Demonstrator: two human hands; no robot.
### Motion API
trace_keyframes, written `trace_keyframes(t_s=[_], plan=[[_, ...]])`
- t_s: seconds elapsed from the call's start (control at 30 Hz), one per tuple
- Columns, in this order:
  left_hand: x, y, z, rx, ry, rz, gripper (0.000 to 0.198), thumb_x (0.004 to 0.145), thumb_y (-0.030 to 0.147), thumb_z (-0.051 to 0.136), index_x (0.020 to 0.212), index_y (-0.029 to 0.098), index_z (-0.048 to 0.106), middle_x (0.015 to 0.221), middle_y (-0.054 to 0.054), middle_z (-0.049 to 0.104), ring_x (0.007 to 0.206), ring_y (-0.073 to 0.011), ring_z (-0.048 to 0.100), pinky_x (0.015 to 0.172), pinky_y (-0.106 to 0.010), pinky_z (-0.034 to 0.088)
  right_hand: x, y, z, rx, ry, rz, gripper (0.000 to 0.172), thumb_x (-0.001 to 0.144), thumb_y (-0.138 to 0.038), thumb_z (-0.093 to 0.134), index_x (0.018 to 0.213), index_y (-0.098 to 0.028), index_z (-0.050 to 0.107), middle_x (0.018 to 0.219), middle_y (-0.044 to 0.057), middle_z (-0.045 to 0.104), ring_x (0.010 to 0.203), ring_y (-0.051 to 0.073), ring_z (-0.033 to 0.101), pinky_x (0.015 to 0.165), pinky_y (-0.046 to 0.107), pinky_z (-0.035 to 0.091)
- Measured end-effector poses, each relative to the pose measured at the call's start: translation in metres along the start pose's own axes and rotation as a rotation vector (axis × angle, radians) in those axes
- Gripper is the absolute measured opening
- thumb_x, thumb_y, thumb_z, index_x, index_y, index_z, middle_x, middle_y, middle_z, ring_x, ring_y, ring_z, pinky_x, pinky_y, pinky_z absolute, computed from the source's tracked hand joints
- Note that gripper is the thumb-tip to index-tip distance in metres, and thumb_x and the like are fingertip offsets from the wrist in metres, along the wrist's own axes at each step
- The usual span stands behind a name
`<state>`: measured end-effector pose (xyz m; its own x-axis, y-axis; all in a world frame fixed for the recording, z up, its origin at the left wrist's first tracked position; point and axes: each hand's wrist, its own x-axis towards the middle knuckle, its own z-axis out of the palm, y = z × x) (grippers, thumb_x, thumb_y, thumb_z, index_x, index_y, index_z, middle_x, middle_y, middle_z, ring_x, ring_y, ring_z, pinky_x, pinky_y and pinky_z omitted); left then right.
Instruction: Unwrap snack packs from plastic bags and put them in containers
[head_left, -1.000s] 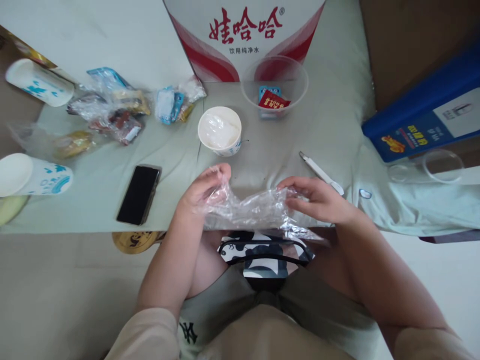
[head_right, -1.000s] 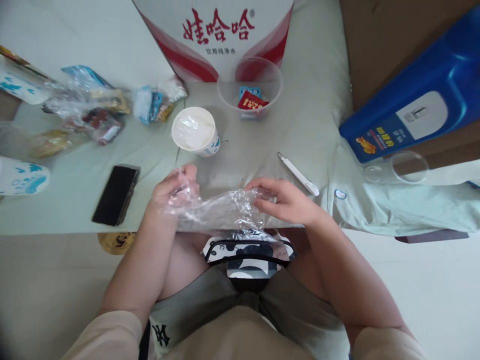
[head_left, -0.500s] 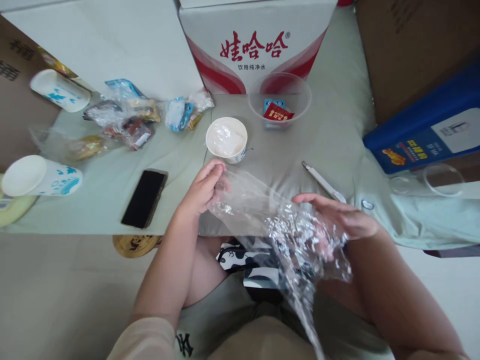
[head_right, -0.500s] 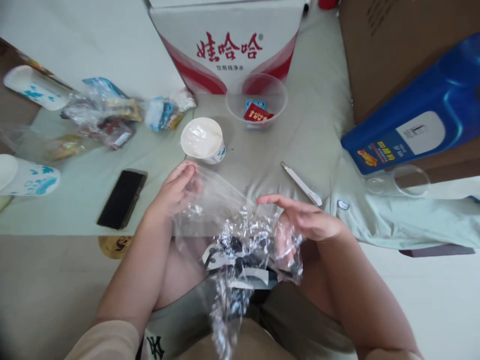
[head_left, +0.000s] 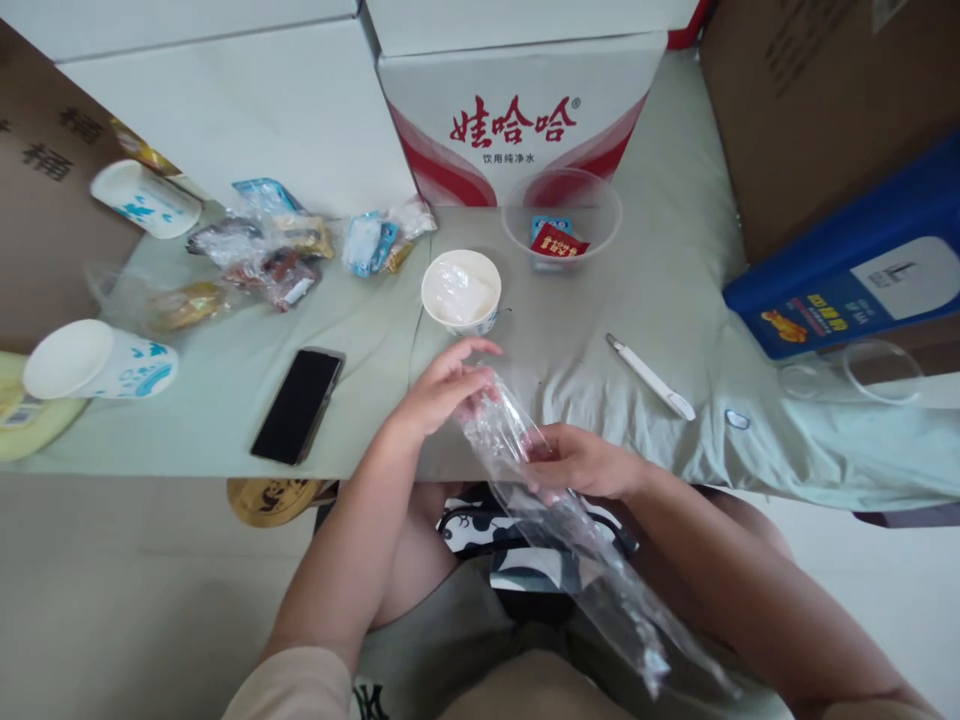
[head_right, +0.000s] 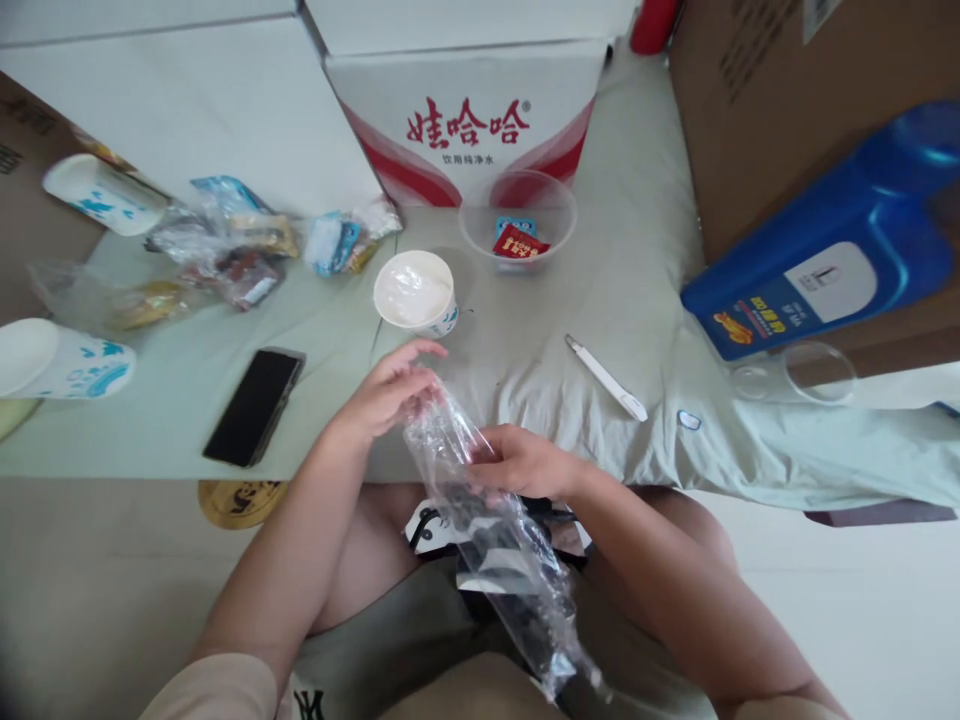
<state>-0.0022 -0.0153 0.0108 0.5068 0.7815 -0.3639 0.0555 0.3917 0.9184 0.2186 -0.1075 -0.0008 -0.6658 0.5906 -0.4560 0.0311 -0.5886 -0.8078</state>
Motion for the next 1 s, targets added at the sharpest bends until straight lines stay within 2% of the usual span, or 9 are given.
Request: trace_keyframes(t_s=[0.17,0.27,0.37,0.47,0.6,0.77,0.87,0.93,1.0], plan=[[0.001,0.001,-0.010,-0.423,0.020,0.008,0.071,0.071,0.066,0.081,0.127,0.027,0.061,0.085,-0.004,0.079,0.055,-0.0163,0.067,0.047,-0.024,0.046,-0.004,-0.003,-0.005,-0.005,0.122,-0.175,0.032,0.085,-0.043,0.080,0.084,-0.021,0.056,0.063,-0.005,0.062,0.052,0.008,0.053,0.051,0.024,0.041],[0.005,-0.005,0.003,-0.545,-0.034,-0.001,0.083,0.060,0.073,0.087,0.122,0.022,0.067,0.096,-0.010,0.080,0.072,-0.0194,0.073,0.061,-0.028,0.055,-0.006,-0.009,-0.008,-0.006,0.232,-0.235,0.035,0.085,-0.047,0.079,0.084,-0.022,0.054,0.063,-0.005,0.062,0.054,0.009,0.055,0.055,0.026,0.045],[0.009,-0.015,0.026,-0.570,-0.200,-0.096,0.103,0.043,0.081,0.092,0.120,0.017,0.069,0.111,-0.017,0.079,0.095,-0.0278,0.078,0.079,-0.036,0.062,-0.003,-0.011,-0.011,-0.018,0.429,-0.285,0.037,0.087,-0.052,0.074,0.088,-0.024,0.050,0.059,-0.005,0.062,0.052,0.011,0.056,0.056,0.028,0.048],[0.013,-0.024,0.040,-0.438,-0.174,-0.161,0.084,0.048,0.059,0.102,0.112,0.018,0.066,0.107,-0.011,0.080,0.090,-0.0228,0.078,0.077,-0.032,0.061,-0.001,-0.008,-0.018,-0.064,0.558,-0.291,0.036,0.087,-0.053,0.069,0.090,-0.025,0.047,0.058,-0.005,0.063,0.052,0.013,0.059,0.055,0.028,0.048],[0.017,-0.026,0.037,-0.166,-0.028,-0.143,0.049,0.074,0.045,0.090,0.101,0.019,0.059,0.074,-0.001,0.075,0.056,-0.0126,0.068,0.052,-0.022,0.046,-0.003,-0.002,-0.031,-0.153,0.717,-0.297,0.034,0.085,-0.052,0.068,0.092,-0.023,0.052,0.074,-0.002,0.069,0.050,0.011,0.059,0.051,0.027,0.045],[0.014,-0.020,0.028,-0.114,-0.036,-0.071,0.051,0.078,0.046,0.085,0.113,0.021,0.056,0.063,0.002,0.072,0.047,-0.0148,0.064,0.046,-0.023,0.046,-0.008,-0.002,-0.036,-0.261,0.804,-0.290,0.029,0.090,-0.045,0.061,0.106,-0.021,0.065,0.066,-0.003,0.064,0.050,0.012,0.060,0.052,0.028,0.046],[0.013,-0.019,0.029,-0.159,0.000,-0.009,0.043,0.077,0.042,0.086,0.105,0.020,0.061,0.060,0.003,0.069,0.047,-0.0134,0.062,0.046,-0.022,0.045,-0.007,-0.002,-0.035,-0.217,0.812,-0.384,0.034,0.091,-0.036,0.060,0.122,-0.024,0.067,0.091,0.003,0.074,0.053,0.012,0.061,0.053,0.030,0.049],[0.014,-0.020,0.030,-0.207,0.047,0.017,0.033,0.074,0.037,0.085,0.092,0.019,0.064,0.059,0.003,0.067,0.047,-0.0119,0.061,0.046,-0.022,0.045,-0.007,-0.001,-0.036,-0.206,0.808,-0.500,0.026,0.091,-0.034,0.060,0.112,-0.026,0.072,0.112,0.008,0.075,0.059,0.013,0.064,0.054,0.032,0.051],[0.016,-0.019,0.030,-0.260,0.058,0.020,0.024,0.072,0.031,0.083,0.079,0.017,0.066,0.059,0.002,0.066,0.049,-0.0117,0.062,0.048,-0.022,0.047,-0.008,-0.001,-0.039,-0.262,0.803,-0.614,0.014,0.089,-0.033,0.062,0.084,-0.025,0.072,0.114,0.009,0.074,0.081,0.020,0.072,0.065,0.036,0.056]])
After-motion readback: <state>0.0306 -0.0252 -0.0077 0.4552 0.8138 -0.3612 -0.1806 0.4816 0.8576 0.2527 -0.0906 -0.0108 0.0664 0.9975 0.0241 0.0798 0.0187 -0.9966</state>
